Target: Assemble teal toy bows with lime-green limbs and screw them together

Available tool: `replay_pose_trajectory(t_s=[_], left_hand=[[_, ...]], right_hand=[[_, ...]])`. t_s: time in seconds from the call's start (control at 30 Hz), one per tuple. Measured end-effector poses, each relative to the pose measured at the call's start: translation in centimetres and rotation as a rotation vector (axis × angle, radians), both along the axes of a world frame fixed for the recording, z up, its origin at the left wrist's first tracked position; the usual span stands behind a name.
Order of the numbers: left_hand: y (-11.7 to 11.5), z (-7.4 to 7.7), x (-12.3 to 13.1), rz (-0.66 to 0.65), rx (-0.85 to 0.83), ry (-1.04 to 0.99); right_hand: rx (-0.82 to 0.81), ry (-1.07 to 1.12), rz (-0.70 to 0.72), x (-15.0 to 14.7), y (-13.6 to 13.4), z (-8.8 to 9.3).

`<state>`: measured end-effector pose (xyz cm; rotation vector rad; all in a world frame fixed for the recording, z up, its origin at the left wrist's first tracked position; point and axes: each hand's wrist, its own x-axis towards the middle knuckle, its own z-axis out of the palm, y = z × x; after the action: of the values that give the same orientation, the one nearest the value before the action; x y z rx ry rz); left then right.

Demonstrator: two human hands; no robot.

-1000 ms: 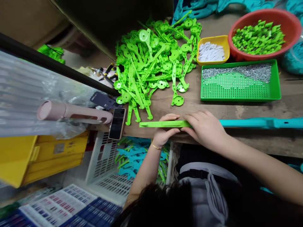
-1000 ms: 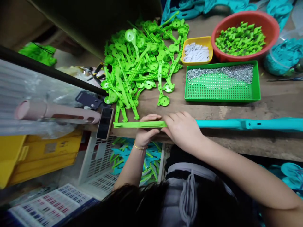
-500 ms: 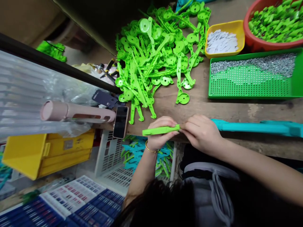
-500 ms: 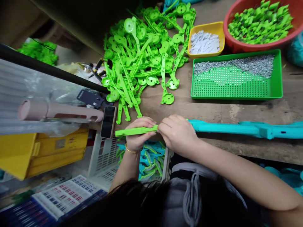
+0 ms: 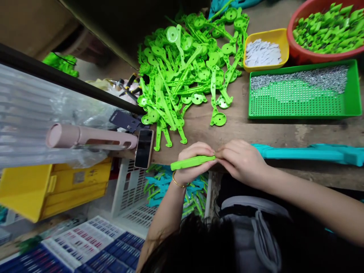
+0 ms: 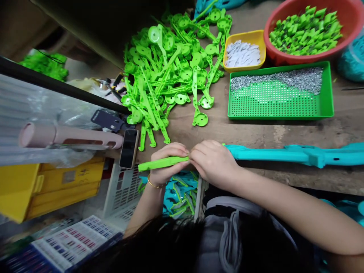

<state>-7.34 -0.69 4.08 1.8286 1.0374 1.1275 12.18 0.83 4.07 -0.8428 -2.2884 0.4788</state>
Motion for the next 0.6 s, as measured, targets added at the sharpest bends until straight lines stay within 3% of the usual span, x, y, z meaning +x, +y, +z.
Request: replay_pose_trajectory(t_s=[0.13,0.33,0.6], left_hand=[[0.1,-0.3,0.3,0.01,0.032,-0.042],[0.1,-0.6,-0.1,-0.022,0.008,-0.03],[-0.5,-2.1,0.7,0.005,0.032,-0.092]], right_hand=[[0.062,-0.043,0.008,-0.1,0.3,0.1],[-0.048,-0.088,0.033,0.9,0.7,0.5],[-0.013,-0.076,0.023,1.3,0.3,0.5]])
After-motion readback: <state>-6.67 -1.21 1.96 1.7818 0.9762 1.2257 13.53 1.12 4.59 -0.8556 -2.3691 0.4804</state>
